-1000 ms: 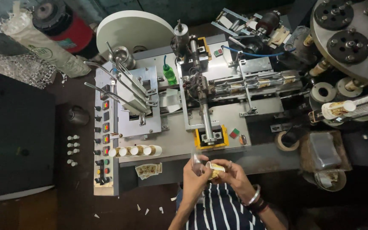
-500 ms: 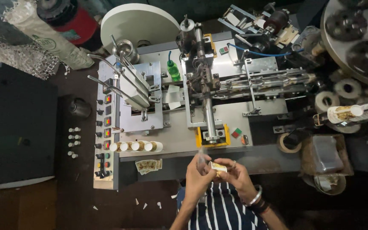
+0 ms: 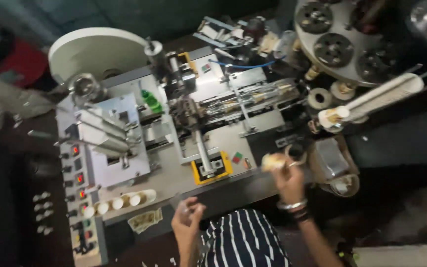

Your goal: The person packs paper cups into clear plastic bags by hand at a manufacturing station.

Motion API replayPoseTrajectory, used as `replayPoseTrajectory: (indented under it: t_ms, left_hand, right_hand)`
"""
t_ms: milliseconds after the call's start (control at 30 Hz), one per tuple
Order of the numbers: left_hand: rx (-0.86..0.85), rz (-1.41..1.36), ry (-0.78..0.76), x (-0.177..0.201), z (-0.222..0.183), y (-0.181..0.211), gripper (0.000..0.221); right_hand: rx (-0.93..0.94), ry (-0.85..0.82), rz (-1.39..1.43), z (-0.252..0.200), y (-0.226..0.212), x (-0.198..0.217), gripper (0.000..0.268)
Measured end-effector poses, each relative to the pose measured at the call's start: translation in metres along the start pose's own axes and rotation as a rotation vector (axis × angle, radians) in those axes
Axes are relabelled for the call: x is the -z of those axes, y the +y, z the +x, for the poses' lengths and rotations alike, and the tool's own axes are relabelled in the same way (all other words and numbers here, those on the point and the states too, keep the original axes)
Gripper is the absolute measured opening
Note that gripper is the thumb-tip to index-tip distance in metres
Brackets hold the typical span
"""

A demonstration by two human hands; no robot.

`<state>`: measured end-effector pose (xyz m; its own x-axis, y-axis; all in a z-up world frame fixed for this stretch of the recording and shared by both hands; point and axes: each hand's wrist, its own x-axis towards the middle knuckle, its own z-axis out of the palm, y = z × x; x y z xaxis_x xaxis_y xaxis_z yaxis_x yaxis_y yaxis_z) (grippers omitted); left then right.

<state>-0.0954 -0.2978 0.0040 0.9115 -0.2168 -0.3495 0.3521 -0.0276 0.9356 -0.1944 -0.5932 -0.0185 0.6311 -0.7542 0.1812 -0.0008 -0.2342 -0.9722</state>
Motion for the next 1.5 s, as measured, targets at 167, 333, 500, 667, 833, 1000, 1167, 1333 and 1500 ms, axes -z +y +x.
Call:
replayPoseTrajectory:
  t_ms: [167, 333, 500, 667, 833, 1000, 1167, 1333, 1500]
  left_hand:
    - [0.002, 0.008, 0.020, 0.020, 0.015, -0.037, 0.033]
    - [0.103, -0.010, -0.004, 0.017, 0.009, -0.047, 0.033]
    - [0.126, 0.082, -0.157, 0.012, 0.007, -0.054, 0.028]
    - [0.142, 0.149, -0.142, 0.011, 0.007, -0.034, 0.027]
    - [0.142, 0.174, -0.127, 0.010, 0.010, -0.029, 0.027]
    - [0.152, 0.085, -0.196, 0.015, 0.013, -0.056, 0.027]
    - [0.153, 0.086, -0.229, 0.028, 0.016, -0.077, 0.028]
    - [0.071, 0.094, -0.250, 0.056, 0.032, -0.117, 0.031]
    - [0.050, 0.101, -0.280, 0.066, 0.037, -0.126, 0.034]
  right_hand:
    - [0.243, 0.321, -0.602, 0.072, -0.018, 0.098, 0.027]
    - [0.119, 0.373, -0.789, 0.123, -0.026, 0.122, 0.038]
    - [0.311, 0.183, -0.985, 0.164, 0.046, 0.128, 0.045]
    - [0.245, 0.152, -0.961, 0.161, 0.046, 0.132, 0.052]
    - [0.178, 0.192, -0.778, 0.156, 0.039, 0.110, 0.058]
    - [0.128, 0.403, -0.496, 0.148, 0.042, 0.088, 0.091]
    - [0.047, 0.475, -0.498, 0.152, 0.065, 0.087, 0.087]
    - [0.247, 0.593, -0.415, 0.152, 0.077, 0.078, 0.086]
    - [0.038, 0.626, -0.397, 0.153, 0.109, 0.075, 0.066]
